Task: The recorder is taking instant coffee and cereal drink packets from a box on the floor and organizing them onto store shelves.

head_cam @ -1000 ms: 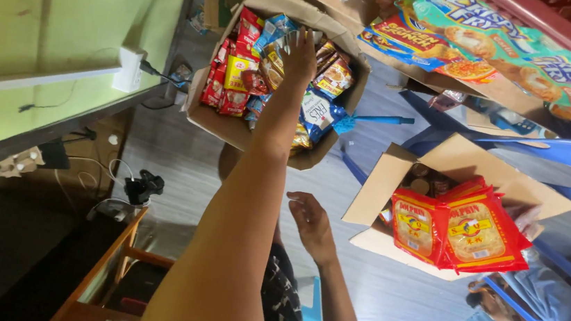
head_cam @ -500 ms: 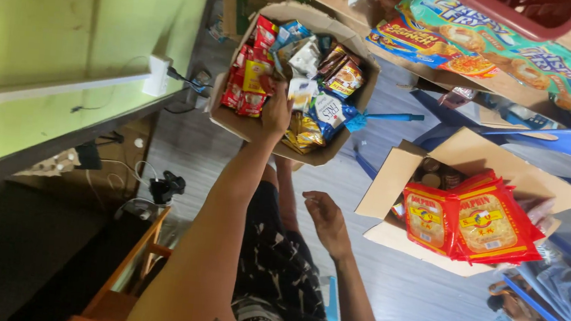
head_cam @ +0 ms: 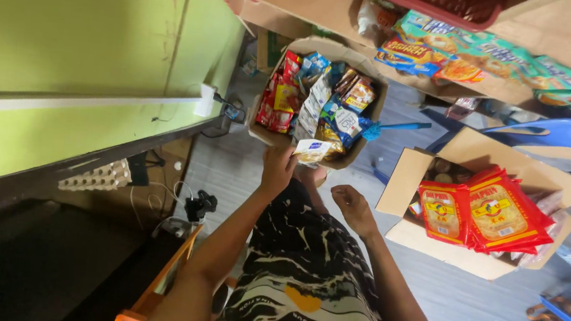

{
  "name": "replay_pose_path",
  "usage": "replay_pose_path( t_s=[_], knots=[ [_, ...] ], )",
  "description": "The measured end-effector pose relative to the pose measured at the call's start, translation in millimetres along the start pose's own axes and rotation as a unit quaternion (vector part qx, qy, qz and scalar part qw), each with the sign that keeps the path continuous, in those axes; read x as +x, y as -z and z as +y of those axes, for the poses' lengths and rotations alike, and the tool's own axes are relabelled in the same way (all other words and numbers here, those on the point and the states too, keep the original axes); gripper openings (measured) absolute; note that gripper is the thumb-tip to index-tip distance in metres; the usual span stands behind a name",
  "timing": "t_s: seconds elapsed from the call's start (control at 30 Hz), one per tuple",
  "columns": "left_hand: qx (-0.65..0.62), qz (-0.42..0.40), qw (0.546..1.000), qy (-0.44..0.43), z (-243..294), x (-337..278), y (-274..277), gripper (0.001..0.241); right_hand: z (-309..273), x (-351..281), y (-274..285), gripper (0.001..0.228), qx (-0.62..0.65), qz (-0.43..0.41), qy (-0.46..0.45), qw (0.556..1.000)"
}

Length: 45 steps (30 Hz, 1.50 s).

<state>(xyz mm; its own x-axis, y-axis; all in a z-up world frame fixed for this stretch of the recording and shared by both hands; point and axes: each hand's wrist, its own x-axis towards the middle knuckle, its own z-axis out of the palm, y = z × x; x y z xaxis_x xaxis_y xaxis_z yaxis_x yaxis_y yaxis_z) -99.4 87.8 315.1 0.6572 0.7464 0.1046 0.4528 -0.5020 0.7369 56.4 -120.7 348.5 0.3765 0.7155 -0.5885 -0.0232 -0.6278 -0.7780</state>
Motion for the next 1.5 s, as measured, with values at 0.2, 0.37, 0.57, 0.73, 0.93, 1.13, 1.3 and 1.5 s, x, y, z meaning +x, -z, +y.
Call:
replay_pose_path(
  t_s=[0.2, 0.37, 0.57, 0.73, 0.93, 1.13, 1.3, 1.5],
  knots=[
    [-0.056, 0.053, 0.994, -0.075, 82, 47, 63, 0.012, -66, 19, 3, 0.052, -0.001, 0.061, 0.069, 0.996],
    [-0.231, 0.016, 0.972, -0.046, 127, 71, 94, 0.016, -138, 35, 14, 0.057, 0.187, 0.051, 0.241, 0.951],
    [-0.356, 0.03, 0.934, -0.016, 159, 102, 134, 0.017, -182, 47, 28, 0.021, 0.193, 0.047, 0.246, 0.949],
    [-0.459, 0.013, 0.888, -0.003, 189, 124, 179, 0.028, -232, 22, 30, 0.023, 0.208, 0.029, 0.276, 0.938],
    [-0.548, -0.03, 0.831, 0.089, 199, 141, 193, 0.035, -247, 17, 31, 0.026, 0.186, 0.002, 0.277, 0.943],
    [-0.6, -0.027, 0.794, 0.095, 198, 147, 195, 0.033, -269, 10, 31, 0.028, 0.159, 0.025, 0.337, 0.928],
    [-0.586, -0.02, 0.807, 0.073, 212, 155, 210, 0.037, -276, 9, 27, 0.026, 0.139, 0.052, 0.351, 0.925],
    [-0.581, -0.016, 0.81, 0.082, 208, 157, 211, 0.036, -285, 13, 26, 0.026, 0.183, 0.068, 0.311, 0.93]
  ],
)
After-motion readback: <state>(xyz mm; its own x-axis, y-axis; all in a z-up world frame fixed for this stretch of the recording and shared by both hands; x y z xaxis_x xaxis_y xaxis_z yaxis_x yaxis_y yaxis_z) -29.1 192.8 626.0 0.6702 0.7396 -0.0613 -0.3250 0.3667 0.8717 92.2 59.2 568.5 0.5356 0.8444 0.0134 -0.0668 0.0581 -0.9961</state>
